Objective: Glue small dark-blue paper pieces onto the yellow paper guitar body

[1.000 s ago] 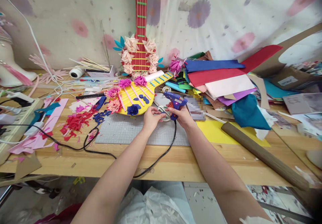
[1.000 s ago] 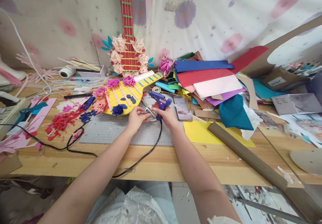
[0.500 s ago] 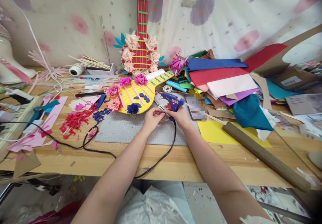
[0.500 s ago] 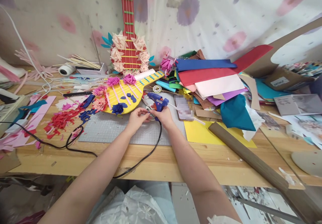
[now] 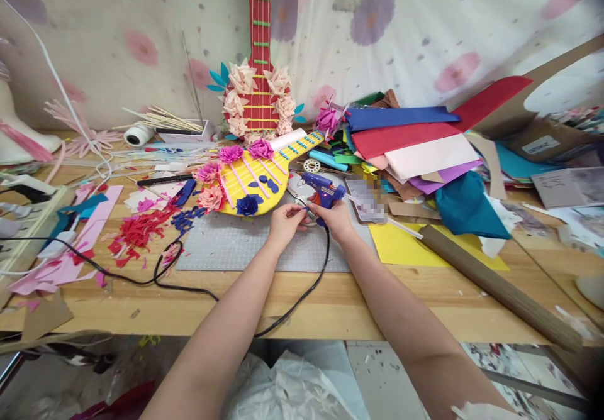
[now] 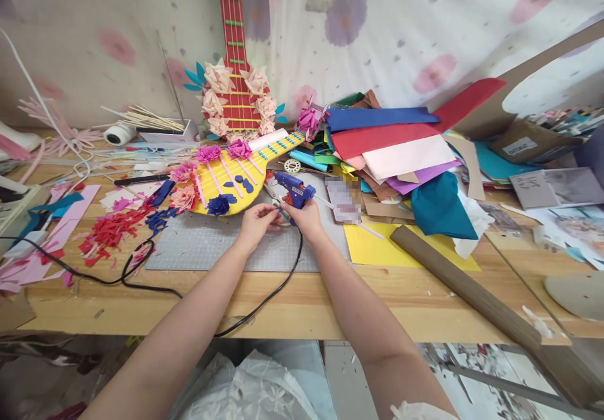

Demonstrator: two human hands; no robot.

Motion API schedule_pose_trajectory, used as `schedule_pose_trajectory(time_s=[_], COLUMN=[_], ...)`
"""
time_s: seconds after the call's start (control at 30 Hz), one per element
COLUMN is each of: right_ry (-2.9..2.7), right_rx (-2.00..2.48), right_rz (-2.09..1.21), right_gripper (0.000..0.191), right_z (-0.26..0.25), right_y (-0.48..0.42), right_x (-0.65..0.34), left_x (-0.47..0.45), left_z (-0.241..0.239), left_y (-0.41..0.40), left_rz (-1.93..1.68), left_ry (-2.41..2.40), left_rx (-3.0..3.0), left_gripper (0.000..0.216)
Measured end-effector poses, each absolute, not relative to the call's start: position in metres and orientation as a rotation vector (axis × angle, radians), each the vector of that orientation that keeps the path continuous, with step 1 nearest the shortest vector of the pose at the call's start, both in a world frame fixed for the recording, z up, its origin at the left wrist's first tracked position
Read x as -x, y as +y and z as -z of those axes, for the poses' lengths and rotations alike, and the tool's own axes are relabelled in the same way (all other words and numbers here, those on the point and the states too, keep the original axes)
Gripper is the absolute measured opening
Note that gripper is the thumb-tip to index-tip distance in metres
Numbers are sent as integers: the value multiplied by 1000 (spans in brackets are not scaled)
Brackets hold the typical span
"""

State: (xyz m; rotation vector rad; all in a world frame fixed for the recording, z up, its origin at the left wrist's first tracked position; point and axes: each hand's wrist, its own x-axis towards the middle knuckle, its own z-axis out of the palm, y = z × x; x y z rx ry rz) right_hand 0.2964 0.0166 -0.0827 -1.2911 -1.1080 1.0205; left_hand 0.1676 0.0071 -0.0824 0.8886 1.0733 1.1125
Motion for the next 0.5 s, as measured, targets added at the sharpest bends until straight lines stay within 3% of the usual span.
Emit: schedule_pose_trajectory(time_s=[0.27, 0.5], right_ry=[-1275, -1446], right_rx=[1439, 1542], right_rz=[-997, -1044], right_gripper=[43, 45], right_z=[45, 58], right_y=[6, -12], right_x=[-336, -343], left_x=[-168, -172], left_z=[83, 86], left_y=[14, 17], left_rz=[-1171, -1186], left_ry=[1134, 1206], left_rx=[-792, -764], left_gripper=[11, 8])
